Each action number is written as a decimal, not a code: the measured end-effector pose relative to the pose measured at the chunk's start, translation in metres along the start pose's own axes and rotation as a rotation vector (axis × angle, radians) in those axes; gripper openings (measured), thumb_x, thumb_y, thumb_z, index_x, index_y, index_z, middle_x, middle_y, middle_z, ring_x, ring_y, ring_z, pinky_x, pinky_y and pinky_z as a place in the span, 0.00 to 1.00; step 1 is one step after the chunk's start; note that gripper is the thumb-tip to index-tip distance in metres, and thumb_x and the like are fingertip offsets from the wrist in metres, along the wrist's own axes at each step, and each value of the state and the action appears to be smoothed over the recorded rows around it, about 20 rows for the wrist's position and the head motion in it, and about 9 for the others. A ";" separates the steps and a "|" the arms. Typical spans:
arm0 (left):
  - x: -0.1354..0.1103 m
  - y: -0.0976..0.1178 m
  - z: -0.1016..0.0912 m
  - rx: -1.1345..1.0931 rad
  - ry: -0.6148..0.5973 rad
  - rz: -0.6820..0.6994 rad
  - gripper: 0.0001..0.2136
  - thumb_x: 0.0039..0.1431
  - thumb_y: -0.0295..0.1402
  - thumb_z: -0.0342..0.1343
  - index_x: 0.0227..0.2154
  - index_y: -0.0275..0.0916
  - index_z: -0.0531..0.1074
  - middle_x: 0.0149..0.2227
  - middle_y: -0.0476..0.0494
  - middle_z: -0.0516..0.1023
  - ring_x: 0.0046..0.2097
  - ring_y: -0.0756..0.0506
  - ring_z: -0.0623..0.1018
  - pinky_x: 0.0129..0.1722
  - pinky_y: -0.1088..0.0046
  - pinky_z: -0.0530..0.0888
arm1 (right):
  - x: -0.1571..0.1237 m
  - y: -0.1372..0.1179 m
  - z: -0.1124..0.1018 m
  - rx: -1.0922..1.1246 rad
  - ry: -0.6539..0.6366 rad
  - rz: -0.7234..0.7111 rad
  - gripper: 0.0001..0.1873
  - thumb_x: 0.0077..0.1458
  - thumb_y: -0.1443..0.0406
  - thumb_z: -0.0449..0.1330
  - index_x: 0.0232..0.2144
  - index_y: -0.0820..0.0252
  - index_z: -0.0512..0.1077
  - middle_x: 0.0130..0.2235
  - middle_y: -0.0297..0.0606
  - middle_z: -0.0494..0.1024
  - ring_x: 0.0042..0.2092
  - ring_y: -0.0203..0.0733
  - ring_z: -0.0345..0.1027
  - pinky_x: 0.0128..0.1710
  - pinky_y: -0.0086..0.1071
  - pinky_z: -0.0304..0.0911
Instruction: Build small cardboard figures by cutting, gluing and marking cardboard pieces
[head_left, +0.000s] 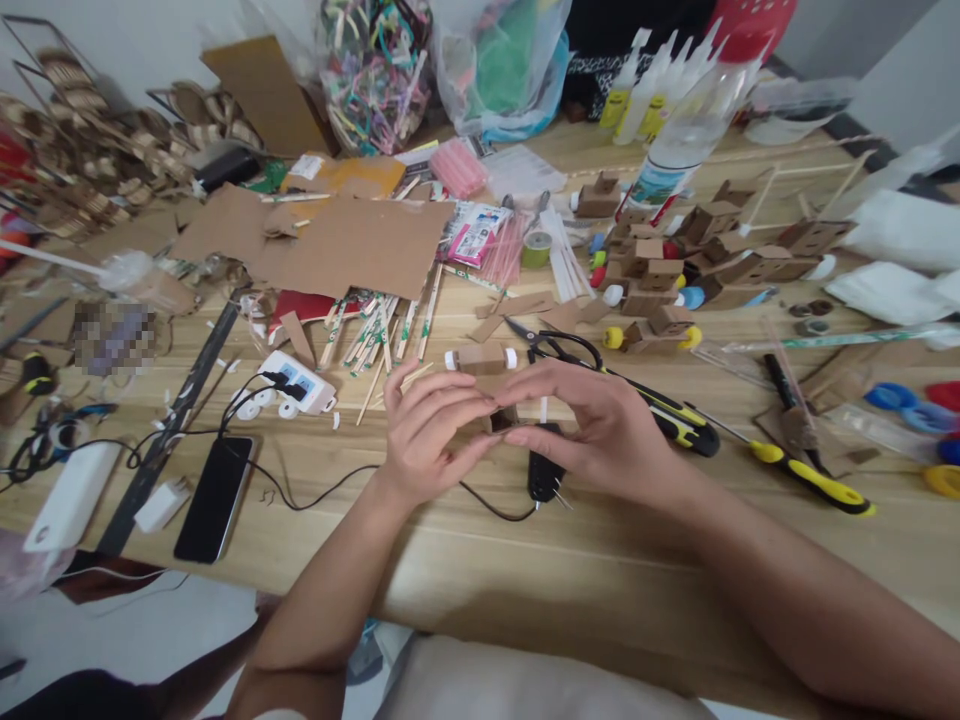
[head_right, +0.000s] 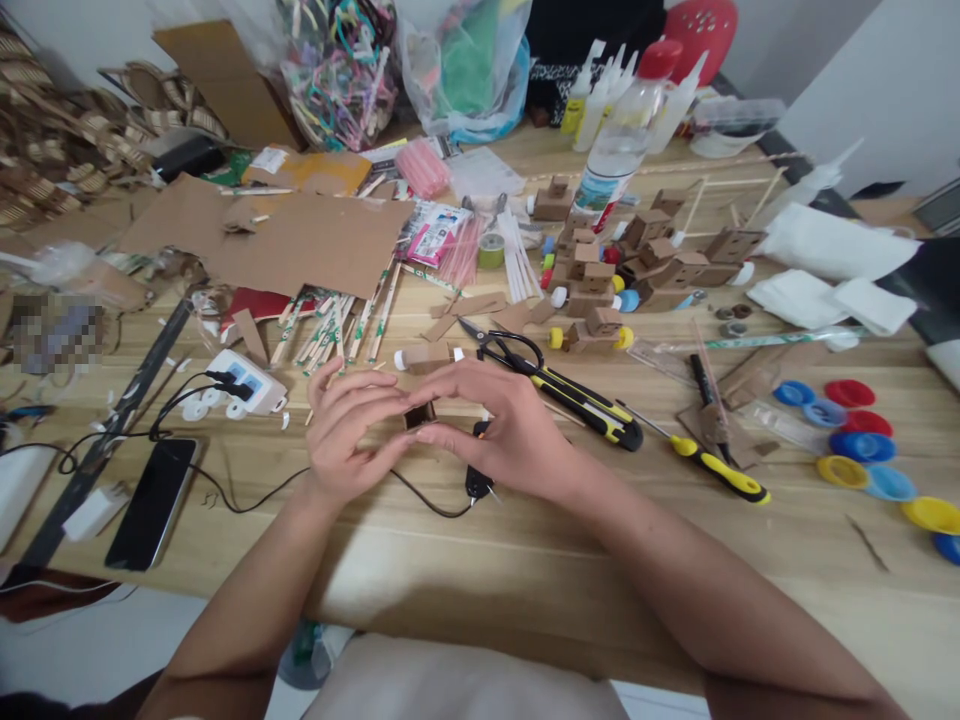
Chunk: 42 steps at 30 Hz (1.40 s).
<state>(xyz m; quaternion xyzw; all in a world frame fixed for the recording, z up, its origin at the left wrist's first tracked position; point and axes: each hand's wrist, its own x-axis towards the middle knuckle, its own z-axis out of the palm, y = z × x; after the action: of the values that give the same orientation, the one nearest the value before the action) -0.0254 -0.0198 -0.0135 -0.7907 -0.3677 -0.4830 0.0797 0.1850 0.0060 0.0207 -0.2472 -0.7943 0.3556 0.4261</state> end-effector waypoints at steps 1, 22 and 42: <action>0.000 0.000 0.000 0.000 0.001 0.002 0.05 0.67 0.37 0.60 0.44 0.48 0.77 0.37 0.51 0.88 0.44 0.42 0.86 0.66 0.52 0.66 | 0.000 0.000 0.000 0.051 0.004 0.041 0.10 0.63 0.58 0.69 0.45 0.55 0.81 0.44 0.43 0.87 0.46 0.46 0.82 0.51 0.42 0.78; 0.000 0.003 0.000 -0.012 -0.018 0.006 0.05 0.67 0.38 0.60 0.44 0.49 0.77 0.36 0.53 0.88 0.43 0.42 0.86 0.67 0.51 0.66 | 0.001 -0.005 0.006 0.377 0.059 0.344 0.17 0.56 0.49 0.73 0.34 0.55 0.78 0.36 0.38 0.83 0.40 0.42 0.76 0.45 0.40 0.74; 0.001 0.003 0.003 -0.101 -0.028 0.005 0.05 0.68 0.37 0.61 0.44 0.46 0.77 0.37 0.51 0.88 0.43 0.43 0.86 0.66 0.53 0.67 | 0.004 -0.008 0.008 0.474 0.052 0.458 0.15 0.54 0.56 0.73 0.30 0.56 0.74 0.30 0.32 0.76 0.33 0.37 0.70 0.40 0.36 0.71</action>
<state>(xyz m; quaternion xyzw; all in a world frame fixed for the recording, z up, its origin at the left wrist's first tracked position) -0.0212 -0.0202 -0.0140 -0.8013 -0.3422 -0.4894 0.0357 0.1755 0.0016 0.0259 -0.3224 -0.6022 0.6105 0.4009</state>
